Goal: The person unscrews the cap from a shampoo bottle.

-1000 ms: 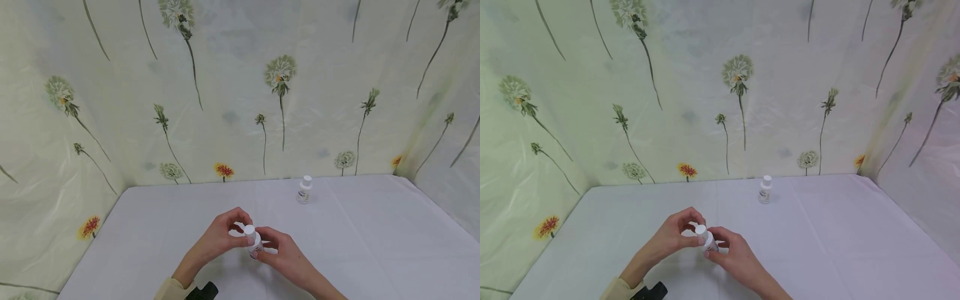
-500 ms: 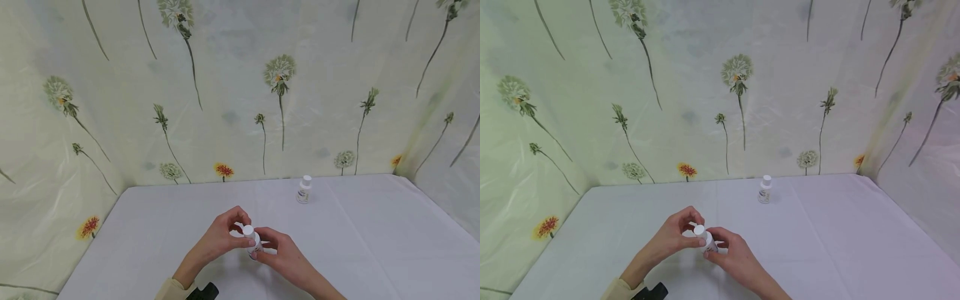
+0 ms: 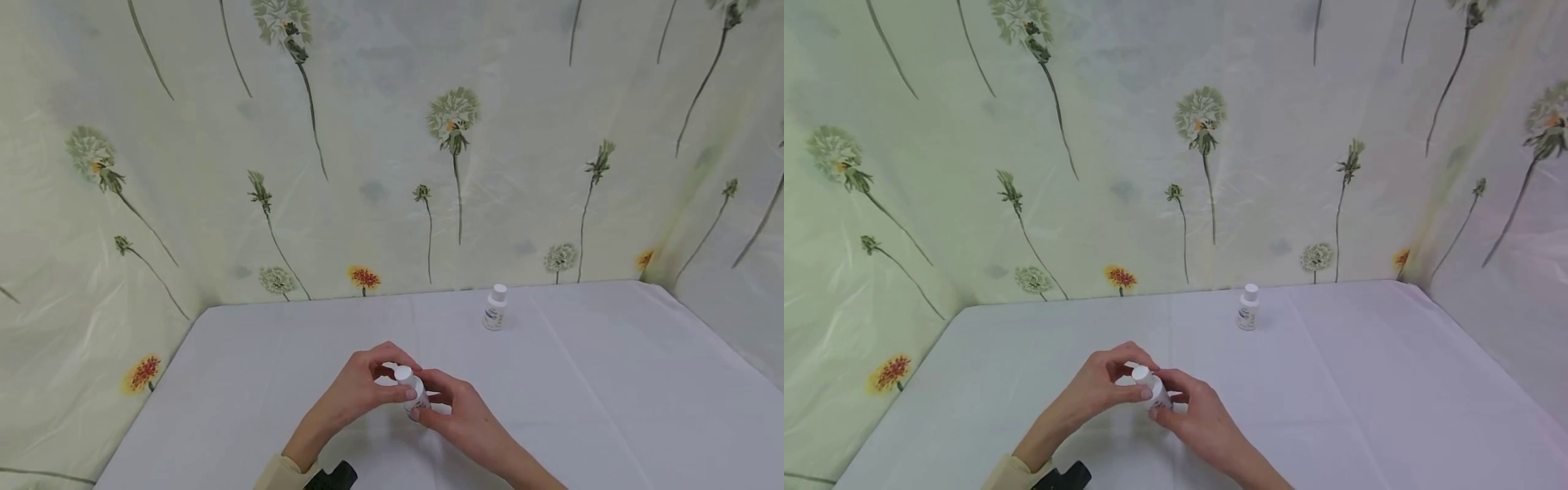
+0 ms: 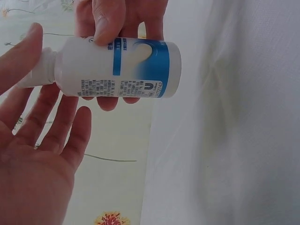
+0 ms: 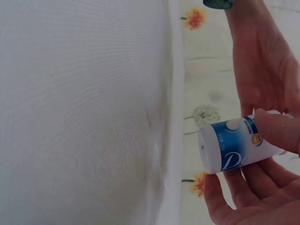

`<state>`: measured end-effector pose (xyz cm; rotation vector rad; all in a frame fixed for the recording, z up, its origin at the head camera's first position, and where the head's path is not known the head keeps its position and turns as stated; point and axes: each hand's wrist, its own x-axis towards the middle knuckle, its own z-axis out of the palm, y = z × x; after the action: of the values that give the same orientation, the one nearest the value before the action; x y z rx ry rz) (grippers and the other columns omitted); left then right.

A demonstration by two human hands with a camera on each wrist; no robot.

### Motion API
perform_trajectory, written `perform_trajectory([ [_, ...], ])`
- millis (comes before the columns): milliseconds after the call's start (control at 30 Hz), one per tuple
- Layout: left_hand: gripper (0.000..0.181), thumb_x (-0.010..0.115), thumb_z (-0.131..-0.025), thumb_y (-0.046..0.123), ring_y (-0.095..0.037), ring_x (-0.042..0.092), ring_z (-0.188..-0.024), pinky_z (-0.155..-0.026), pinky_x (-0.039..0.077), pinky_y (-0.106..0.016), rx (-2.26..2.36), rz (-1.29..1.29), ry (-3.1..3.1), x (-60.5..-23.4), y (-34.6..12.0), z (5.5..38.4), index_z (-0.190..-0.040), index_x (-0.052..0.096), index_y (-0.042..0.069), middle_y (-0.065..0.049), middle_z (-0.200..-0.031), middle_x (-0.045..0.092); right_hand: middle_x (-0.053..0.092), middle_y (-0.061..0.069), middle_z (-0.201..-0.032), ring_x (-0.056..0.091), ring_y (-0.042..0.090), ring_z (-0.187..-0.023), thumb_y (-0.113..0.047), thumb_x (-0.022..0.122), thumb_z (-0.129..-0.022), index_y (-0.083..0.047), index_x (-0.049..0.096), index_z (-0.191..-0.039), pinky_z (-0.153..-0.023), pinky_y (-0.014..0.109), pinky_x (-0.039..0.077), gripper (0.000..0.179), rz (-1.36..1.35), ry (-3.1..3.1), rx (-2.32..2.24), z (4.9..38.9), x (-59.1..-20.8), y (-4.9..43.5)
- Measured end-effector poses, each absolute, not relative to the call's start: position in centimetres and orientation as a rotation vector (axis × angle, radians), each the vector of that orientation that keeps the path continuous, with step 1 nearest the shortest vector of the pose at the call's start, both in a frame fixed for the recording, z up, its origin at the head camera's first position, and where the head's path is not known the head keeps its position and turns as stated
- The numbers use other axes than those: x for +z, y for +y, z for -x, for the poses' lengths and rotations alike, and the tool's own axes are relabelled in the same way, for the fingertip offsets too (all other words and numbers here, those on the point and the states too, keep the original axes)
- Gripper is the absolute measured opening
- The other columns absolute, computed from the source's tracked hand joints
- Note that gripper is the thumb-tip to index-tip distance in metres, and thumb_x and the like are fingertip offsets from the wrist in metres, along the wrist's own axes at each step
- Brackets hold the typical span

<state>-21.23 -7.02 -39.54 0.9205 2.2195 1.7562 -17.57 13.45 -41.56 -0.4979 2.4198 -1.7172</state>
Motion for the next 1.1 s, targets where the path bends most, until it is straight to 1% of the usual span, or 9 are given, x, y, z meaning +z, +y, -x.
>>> perform_trajectory([
  [167,0.029,0.076,-0.088,0.020,-0.021,0.058,-0.111,-0.092,0.047,-0.047,1.695,-0.967,2.226,-39.29,-7.40,21.14,-0.116,0.070,0.023,0.007,-0.113,0.068,0.061,0.003,-0.129,0.060,0.023,-0.111,-0.020,0.074,-0.089,-0.010,0.057,-0.134,-0.098,0.049,0.047,0.049,0.494,2.416,-1.731,17.59,-41.62,13.41],
  [367,0.032,0.070,-0.092,0.013,-0.014,0.058,-0.106,-0.087,0.048,-0.034,1.605,-0.985,2.287,-38.96,-7.81,21.23,-0.123,0.069,0.021,0.011,-0.116,0.068,0.060,0.005,-0.130,0.060,0.025,-0.112,-0.022,0.075,-0.088,-0.010,0.058,-0.134,-0.098,0.049,0.047,0.050,0.483,2.410,-1.746,17.62,-41.55,13.47],
  [467,0.031,0.071,-0.091,0.014,-0.019,0.058,-0.104,-0.084,0.048,-0.033,1.613,-0.970,2.289,-38.95,-7.80,21.30,-0.120,0.070,0.023,0.010,-0.114,0.069,0.061,0.004,-0.128,0.060,0.025,-0.112,-0.021,0.076,-0.088,-0.010,0.059,-0.132,-0.098,0.050,0.046,0.049,0.499,2.421,-1.748,17.53,-41.60,13.54],
  [567,0.028,0.074,-0.089,0.019,-0.028,0.057,-0.103,-0.082,0.048,-0.036,1.645,-0.940,2.282,-39.02,-7.77,21.30,-0.115,0.071,0.028,0.010,-0.110,0.069,0.062,0.003,-0.126,0.060,0.025,-0.112,-0.021,0.077,-0.087,-0.011,0.059,-0.131,-0.098,0.050,0.046,0.048,0.505,2.427,-1.743,17.54,-41.65,13.60],
  [633,0.027,0.075,-0.088,0.019,-0.030,0.056,-0.102,-0.081,0.048,-0.037,1.667,-0.895,2.287,-39.02,-7.74,21.26,-0.113,0.071,0.028,0.010,-0.109,0.069,0.063,0.003,-0.125,0.060,0.024,-0.112,-0.022,0.077,-0.087,-0.011,0.060,-0.130,-0.098,0.050,0.046,0.048,0.511,2.433,-1.733,17.57,-41.68,13.65],
  [800,0.039,0.077,-0.087,0.018,-0.019,0.057,-0.101,-0.082,0.049,-0.036,1.711,-0.866,2.318,-38.89,-7.68,21.23,-0.123,0.068,0.028,0.010,-0.114,0.067,0.064,0.002,-0.123,0.060,0.024,-0.112,-0.022,0.076,-0.087,-0.011,0.060,-0.128,-0.098,0.048,0.047,0.046,0.524,2.445,-1.700,17.61,-41.68,13.72],
  [900,0.046,0.077,-0.087,0.018,-0.016,0.057,-0.103,-0.082,0.049,-0.035,1.720,-0.885,2.323,-38.77,-7.70,21.20,-0.130,0.064,0.027,0.010,-0.116,0.066,0.064,0.003,-0.122,0.060,0.024,-0.112,-0.021,0.076,-0.087,-0.010,0.060,-0.128,-0.097,0.047,0.048,0.045,0.528,2.446,-1.690,17.56,-41.66,13.76],
  [1000,0.046,0.075,-0.089,0.018,-0.017,0.056,-0.103,-0.082,0.049,-0.033,1.735,-0.909,2.313,-38.62,-7.80,21.16,-0.132,0.063,0.026,0.011,-0.118,0.065,0.064,0.004,-0.122,0.060,0.026,-0.112,-0.020,0.076,-0.087,-0.009,0.060,-0.128,-0.096,0.047,0.048,0.045,0.515,2.446,-1.683,17.59,-41.58,13.76],
  [1100,0.038,0.073,-0.090,0.018,-0.019,0.056,-0.101,-0.082,0.049,-0.031,1.751,-0.918,2.321,-38.53,-7.90,21.21,-0.127,0.067,0.024,0.010,-0.118,0.066,0.064,0.004,-0.122,0.060,0.026,-0.112,-0.020,0.076,-0.087,-0.009,0.060,-0.128,-0.096,0.047,0.048,0.046,0.498,2.459,-1.670,17.70,-41.49,13.75],
])
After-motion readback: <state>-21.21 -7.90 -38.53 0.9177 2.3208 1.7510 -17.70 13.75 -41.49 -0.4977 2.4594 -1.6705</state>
